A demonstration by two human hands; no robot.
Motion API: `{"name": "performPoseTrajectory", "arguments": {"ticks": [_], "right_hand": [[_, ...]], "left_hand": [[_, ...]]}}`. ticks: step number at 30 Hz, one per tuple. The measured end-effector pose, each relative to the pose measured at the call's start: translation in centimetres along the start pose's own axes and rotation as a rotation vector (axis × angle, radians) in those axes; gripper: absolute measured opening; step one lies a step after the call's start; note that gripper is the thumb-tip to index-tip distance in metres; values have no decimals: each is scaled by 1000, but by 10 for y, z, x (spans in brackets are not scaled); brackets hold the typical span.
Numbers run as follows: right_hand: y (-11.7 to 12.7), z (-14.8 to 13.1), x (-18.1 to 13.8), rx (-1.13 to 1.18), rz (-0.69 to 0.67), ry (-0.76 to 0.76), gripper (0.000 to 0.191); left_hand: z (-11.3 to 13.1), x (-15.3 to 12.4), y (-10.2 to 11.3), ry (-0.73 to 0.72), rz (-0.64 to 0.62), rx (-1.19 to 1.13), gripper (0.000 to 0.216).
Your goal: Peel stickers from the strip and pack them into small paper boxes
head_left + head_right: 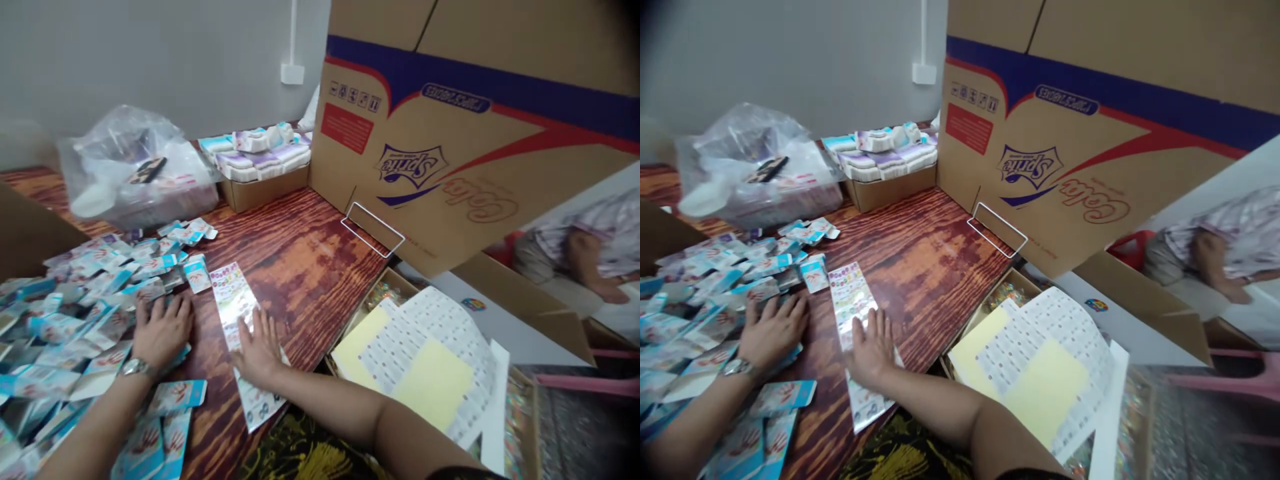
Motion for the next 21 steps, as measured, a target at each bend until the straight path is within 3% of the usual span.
{"name": "performPoseTrajectory", "arguments": {"ticks": [3,6,8,10,12,14,17,21], "right_hand": [[7,-10,-14,99,-71,92,79],[59,24,-12,184,48,125,66],[115,84,-3,167,264,-15,45],[169,167,2,72,436,-310,40],[211,241,5,22,495,-480,43],[234,306,8,-37,476,-617,39],[229,374,18,-109,300,-707,28],[188,418,37,-194,91,-706,28]], "left_hand": [[-3,-1,3,-22,16,19,51],[1,0,16,-8,38,14,47],[11,3,31,-7,60,3,43],[32,7,48,-39,92,-16,42],[59,10,60,-93,133,-51,43],[92,10,64,-179,154,-96,43],[132,4,55,-250,134,-149,40],[155,-12,36,-222,72,-185,39]]}}
Point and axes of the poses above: each hand's wrist, its own x-axis towards the middle knuckle, its own y-axis out of the back of the hand, z = x × y, the point moved 8 cm from there along x, towards the middle knuckle, and after that the axes turned 13 degrees about -y, right-handed, at the moved point
